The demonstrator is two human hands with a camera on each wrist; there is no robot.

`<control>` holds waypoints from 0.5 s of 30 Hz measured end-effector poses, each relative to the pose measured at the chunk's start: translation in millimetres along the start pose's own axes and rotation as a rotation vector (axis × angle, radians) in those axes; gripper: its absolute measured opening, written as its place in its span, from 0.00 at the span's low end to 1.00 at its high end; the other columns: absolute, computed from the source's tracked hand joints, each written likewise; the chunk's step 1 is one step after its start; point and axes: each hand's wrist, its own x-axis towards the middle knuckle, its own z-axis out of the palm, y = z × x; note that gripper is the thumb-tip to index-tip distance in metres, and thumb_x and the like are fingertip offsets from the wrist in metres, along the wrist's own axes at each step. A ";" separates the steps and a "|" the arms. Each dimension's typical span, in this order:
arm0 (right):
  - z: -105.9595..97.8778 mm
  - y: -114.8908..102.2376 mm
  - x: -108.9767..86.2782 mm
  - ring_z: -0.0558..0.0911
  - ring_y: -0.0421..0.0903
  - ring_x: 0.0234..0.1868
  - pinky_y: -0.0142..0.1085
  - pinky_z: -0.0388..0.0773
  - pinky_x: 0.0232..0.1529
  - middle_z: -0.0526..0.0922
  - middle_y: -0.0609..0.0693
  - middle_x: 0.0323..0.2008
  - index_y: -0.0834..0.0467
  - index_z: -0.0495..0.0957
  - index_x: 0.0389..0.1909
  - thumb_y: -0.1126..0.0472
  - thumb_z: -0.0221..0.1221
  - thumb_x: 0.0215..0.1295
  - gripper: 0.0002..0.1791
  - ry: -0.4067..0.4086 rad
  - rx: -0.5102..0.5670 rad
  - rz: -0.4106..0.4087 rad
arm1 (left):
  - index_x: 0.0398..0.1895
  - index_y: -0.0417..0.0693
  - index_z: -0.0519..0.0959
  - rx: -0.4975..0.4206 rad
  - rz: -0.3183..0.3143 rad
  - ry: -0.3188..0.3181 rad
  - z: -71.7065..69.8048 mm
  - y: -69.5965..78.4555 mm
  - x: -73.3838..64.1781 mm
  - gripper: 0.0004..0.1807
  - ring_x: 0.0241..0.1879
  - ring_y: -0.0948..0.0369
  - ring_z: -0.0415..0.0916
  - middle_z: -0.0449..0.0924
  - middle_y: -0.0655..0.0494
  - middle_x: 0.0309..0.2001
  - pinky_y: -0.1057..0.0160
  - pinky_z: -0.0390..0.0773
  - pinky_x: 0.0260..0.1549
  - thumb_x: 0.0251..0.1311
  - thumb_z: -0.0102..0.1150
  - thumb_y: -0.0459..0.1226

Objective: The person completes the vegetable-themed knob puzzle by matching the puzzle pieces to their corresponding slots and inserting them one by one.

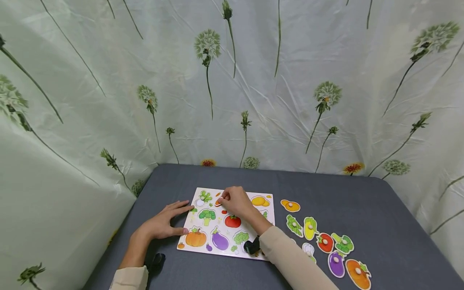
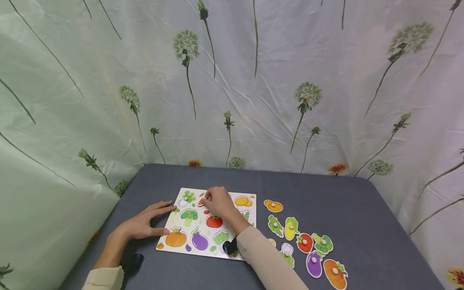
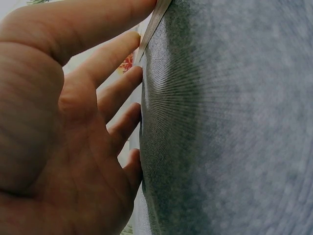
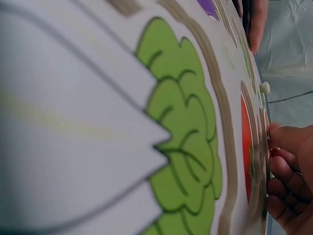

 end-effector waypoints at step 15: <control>3.0 2.1 0.0 0.73 0.37 0.23 0.30 0.71 0.26 0.77 0.41 0.21 0.50 0.85 0.30 0.52 0.68 0.67 0.08 -0.015 -0.025 0.030 | 0.76 0.57 0.69 0.007 0.014 0.008 0.4 -1.9 0.7 0.45 0.79 0.30 0.44 0.57 0.43 0.80 0.20 0.49 0.67 0.55 0.72 0.55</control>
